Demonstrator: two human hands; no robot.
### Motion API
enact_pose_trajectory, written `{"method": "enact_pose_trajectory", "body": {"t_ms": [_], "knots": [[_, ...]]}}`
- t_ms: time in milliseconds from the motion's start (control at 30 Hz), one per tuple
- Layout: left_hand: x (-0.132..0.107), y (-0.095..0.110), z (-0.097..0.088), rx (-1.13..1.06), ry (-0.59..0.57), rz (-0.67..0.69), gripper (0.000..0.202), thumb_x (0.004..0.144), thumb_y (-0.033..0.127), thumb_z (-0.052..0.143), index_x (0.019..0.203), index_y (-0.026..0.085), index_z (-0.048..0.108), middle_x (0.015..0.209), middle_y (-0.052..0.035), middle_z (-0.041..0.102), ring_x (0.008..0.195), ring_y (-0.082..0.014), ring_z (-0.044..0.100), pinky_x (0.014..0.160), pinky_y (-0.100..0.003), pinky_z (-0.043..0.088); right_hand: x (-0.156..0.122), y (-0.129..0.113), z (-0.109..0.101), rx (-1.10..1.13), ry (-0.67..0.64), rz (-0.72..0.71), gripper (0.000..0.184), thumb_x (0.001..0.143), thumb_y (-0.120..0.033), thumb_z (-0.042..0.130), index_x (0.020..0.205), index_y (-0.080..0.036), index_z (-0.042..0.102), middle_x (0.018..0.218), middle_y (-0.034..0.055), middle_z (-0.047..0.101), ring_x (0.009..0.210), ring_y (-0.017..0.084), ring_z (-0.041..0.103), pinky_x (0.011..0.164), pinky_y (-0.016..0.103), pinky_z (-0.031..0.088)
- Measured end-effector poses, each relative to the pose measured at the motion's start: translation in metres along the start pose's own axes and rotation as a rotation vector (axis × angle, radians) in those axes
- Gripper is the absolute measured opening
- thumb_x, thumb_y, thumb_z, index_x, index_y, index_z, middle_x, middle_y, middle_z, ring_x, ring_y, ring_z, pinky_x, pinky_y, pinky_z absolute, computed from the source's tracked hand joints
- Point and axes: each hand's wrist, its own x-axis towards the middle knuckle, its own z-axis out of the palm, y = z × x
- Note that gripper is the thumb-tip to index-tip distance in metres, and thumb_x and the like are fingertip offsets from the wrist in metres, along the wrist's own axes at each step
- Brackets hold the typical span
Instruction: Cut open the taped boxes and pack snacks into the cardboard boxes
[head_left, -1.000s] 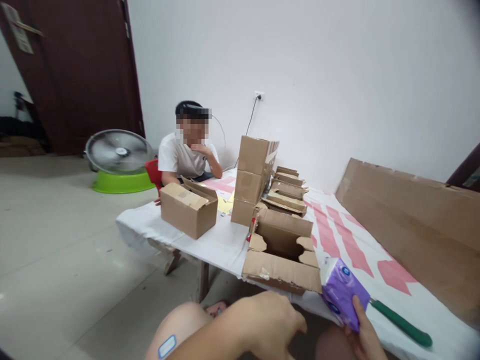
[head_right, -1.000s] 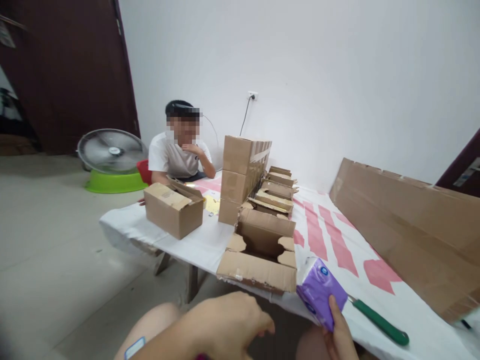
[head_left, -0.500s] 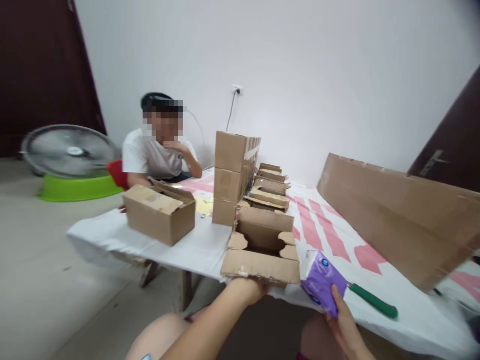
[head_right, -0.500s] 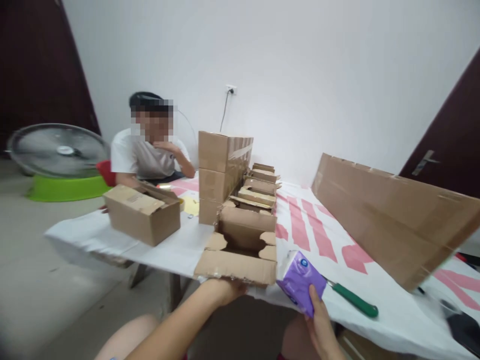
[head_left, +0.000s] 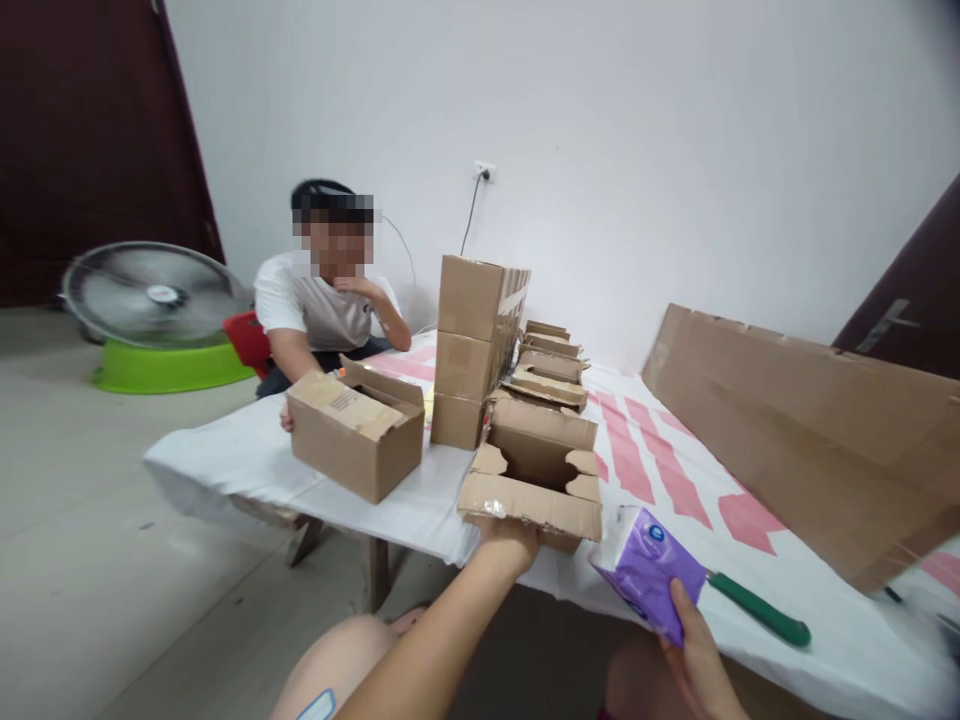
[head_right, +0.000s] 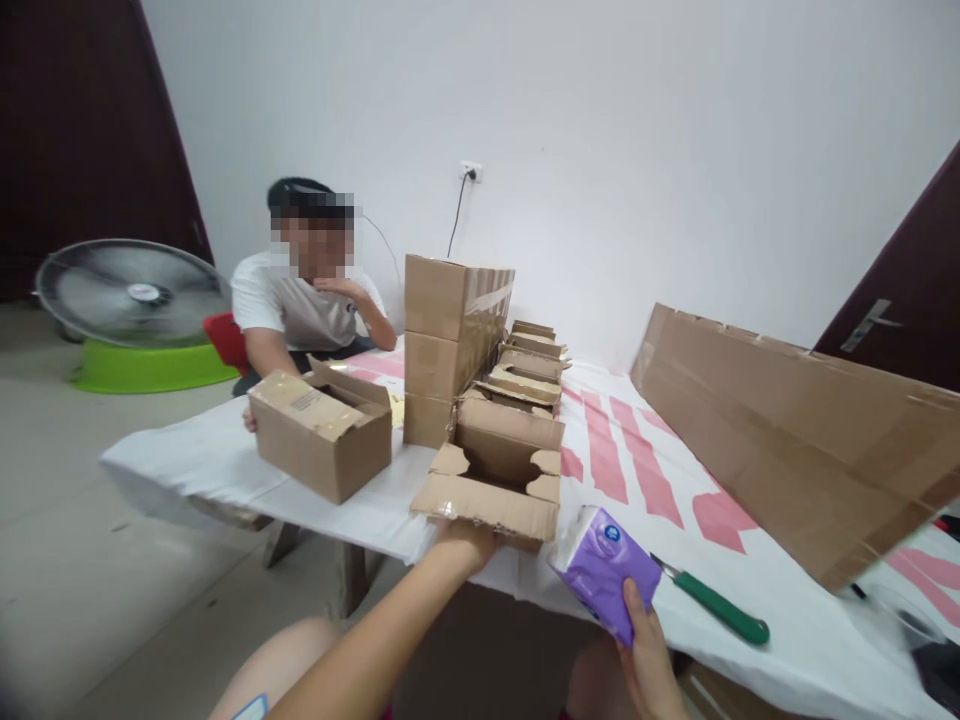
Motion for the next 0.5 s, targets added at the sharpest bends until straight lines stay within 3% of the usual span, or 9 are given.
{"method": "enact_pose_trajectory", "body": {"t_ms": [167, 300, 500], "knots": [[0.012, 0.009, -0.002, 0.177, 0.071, -0.072, 0.026, 0.075, 0.031, 0.058, 0.087, 0.017, 0.075, 0.105, -0.0244, 0.07, 0.116, -0.0494, 0.051, 0.097, -0.07, 0.022, -0.004, -0.004, 0.004, -0.012, 0.002, 0.005, 0.08, 0.065, -0.05, 0.079, 0.134, -0.02, 0.05, 0.126, 0.0084, 0.064, 0.13, 0.029, 0.046, 0.11, 0.047, 0.033], [0.02, 0.012, -0.001, 0.272, 0.09, -0.085, 0.031, 0.081, 0.032, 0.051, 0.086, 0.014, 0.076, 0.097, -0.0247, 0.071, 0.105, -0.0443, 0.06, 0.092, -0.06, 0.035, -0.003, -0.002, 0.002, -0.022, -0.012, -0.021, 0.081, 0.068, -0.05, 0.077, 0.136, -0.02, 0.047, 0.13, 0.0085, 0.061, 0.132, 0.03, 0.043, 0.111, 0.048, 0.029], [0.037, 0.012, 0.002, 0.407, 0.107, -0.135, 0.039, 0.084, 0.04, 0.05, 0.095, 0.012, 0.074, 0.099, -0.0235, 0.071, 0.105, -0.0408, 0.061, 0.098, -0.058, 0.03, 0.005, 0.007, -0.004, -0.032, -0.024, -0.07, 0.073, 0.071, -0.051, 0.074, 0.134, -0.022, 0.049, 0.128, 0.007, 0.063, 0.129, 0.029, 0.047, 0.112, 0.048, 0.03]]}}
